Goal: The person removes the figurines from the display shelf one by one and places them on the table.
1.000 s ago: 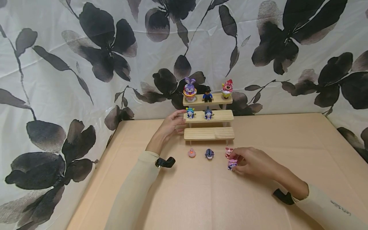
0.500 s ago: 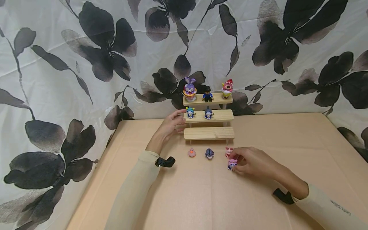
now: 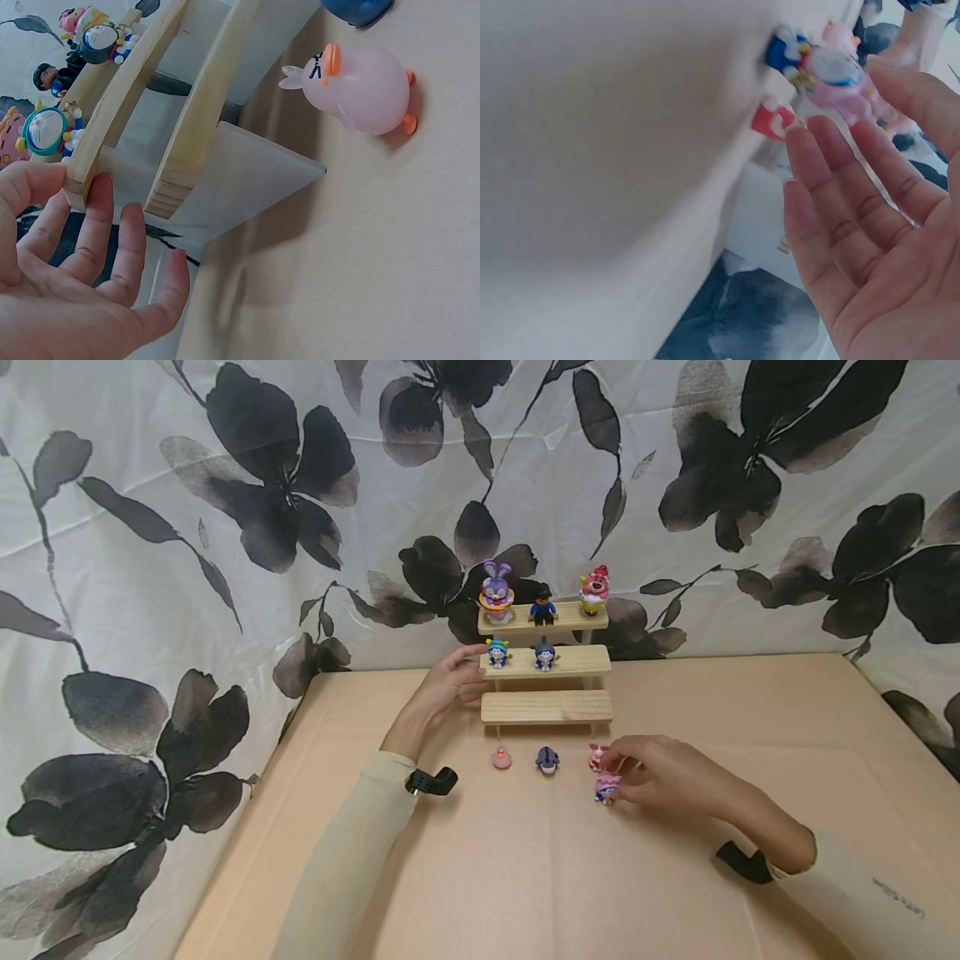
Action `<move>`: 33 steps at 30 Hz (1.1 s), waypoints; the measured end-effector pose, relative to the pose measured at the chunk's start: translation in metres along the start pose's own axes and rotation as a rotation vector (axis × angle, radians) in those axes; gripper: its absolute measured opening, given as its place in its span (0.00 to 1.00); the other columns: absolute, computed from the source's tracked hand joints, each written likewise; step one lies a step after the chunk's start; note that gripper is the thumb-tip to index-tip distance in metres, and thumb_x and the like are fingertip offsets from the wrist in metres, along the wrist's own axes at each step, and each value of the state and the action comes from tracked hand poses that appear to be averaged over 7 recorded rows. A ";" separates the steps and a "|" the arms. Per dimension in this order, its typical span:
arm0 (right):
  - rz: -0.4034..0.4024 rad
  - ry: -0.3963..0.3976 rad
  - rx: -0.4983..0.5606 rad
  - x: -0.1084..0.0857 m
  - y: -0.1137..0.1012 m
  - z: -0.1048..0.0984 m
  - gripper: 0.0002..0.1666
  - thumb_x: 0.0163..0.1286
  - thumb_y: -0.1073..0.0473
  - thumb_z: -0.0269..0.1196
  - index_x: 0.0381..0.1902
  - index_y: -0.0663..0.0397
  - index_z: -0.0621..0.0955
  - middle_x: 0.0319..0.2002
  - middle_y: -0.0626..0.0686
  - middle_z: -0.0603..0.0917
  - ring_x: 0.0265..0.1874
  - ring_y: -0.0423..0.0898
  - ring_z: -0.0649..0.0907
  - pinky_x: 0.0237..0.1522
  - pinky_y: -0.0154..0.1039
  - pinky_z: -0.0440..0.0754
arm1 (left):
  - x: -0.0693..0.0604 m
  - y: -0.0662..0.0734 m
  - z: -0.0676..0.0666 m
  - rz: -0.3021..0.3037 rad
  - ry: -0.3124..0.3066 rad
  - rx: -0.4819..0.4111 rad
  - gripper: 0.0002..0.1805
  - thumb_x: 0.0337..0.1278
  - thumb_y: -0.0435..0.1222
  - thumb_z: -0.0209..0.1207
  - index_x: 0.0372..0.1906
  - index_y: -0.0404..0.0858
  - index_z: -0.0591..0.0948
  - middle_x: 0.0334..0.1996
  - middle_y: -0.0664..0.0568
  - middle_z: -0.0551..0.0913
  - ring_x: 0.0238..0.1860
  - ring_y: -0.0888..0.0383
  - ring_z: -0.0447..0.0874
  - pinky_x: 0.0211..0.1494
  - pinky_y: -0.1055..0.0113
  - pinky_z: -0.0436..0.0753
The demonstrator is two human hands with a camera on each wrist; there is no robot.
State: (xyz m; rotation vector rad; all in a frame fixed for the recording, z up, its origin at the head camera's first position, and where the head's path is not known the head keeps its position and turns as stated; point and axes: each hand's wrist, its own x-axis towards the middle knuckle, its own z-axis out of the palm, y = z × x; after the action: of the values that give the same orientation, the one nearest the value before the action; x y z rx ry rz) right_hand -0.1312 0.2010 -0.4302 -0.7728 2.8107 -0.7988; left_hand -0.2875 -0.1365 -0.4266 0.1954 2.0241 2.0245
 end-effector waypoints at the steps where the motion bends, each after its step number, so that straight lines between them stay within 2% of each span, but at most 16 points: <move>1: -0.002 0.002 0.002 0.000 -0.001 -0.002 0.16 0.60 0.56 0.75 0.46 0.45 0.84 0.42 0.39 0.86 0.42 0.39 0.84 0.44 0.42 0.84 | 0.000 0.000 0.000 0.001 0.001 -0.003 0.24 0.68 0.30 0.57 0.66 0.46 0.77 0.45 0.50 0.75 0.55 0.43 0.75 0.65 0.41 0.73; 8: -0.025 0.040 -0.022 0.007 -0.004 -0.020 0.13 0.65 0.54 0.72 0.47 0.46 0.85 0.44 0.43 0.87 0.44 0.42 0.85 0.46 0.48 0.84 | 0.003 0.001 0.000 -0.001 0.001 -0.003 0.25 0.66 0.29 0.57 0.68 0.44 0.76 0.47 0.49 0.75 0.51 0.48 0.78 0.68 0.37 0.69; 20: -0.064 0.098 0.037 0.029 -0.009 -0.042 0.11 0.65 0.60 0.71 0.45 0.50 0.86 0.41 0.45 0.88 0.43 0.45 0.86 0.48 0.50 0.85 | 0.001 0.003 0.001 -0.017 0.003 0.023 0.26 0.66 0.31 0.59 0.68 0.46 0.75 0.46 0.48 0.75 0.63 0.34 0.74 0.69 0.36 0.68; 28: -0.145 0.215 0.046 0.052 -0.009 -0.047 0.12 0.67 0.60 0.70 0.47 0.56 0.85 0.42 0.49 0.87 0.42 0.45 0.86 0.46 0.49 0.85 | 0.001 0.004 0.001 -0.019 0.000 0.009 0.26 0.67 0.30 0.58 0.68 0.46 0.75 0.46 0.48 0.77 0.65 0.33 0.72 0.70 0.35 0.67; 33: -0.119 0.271 0.091 0.062 -0.012 -0.047 0.15 0.68 0.55 0.70 0.49 0.56 0.84 0.45 0.51 0.87 0.45 0.48 0.86 0.48 0.52 0.85 | 0.001 0.003 0.000 -0.020 -0.004 0.011 0.26 0.67 0.31 0.59 0.69 0.46 0.75 0.46 0.48 0.77 0.64 0.35 0.73 0.69 0.36 0.68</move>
State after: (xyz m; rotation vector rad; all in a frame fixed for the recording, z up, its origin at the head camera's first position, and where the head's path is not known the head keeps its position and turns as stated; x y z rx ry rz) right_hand -0.1910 0.1830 -0.3825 -0.8849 2.9562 -1.1215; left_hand -0.2883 -0.1359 -0.4238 0.1806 2.0267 1.9996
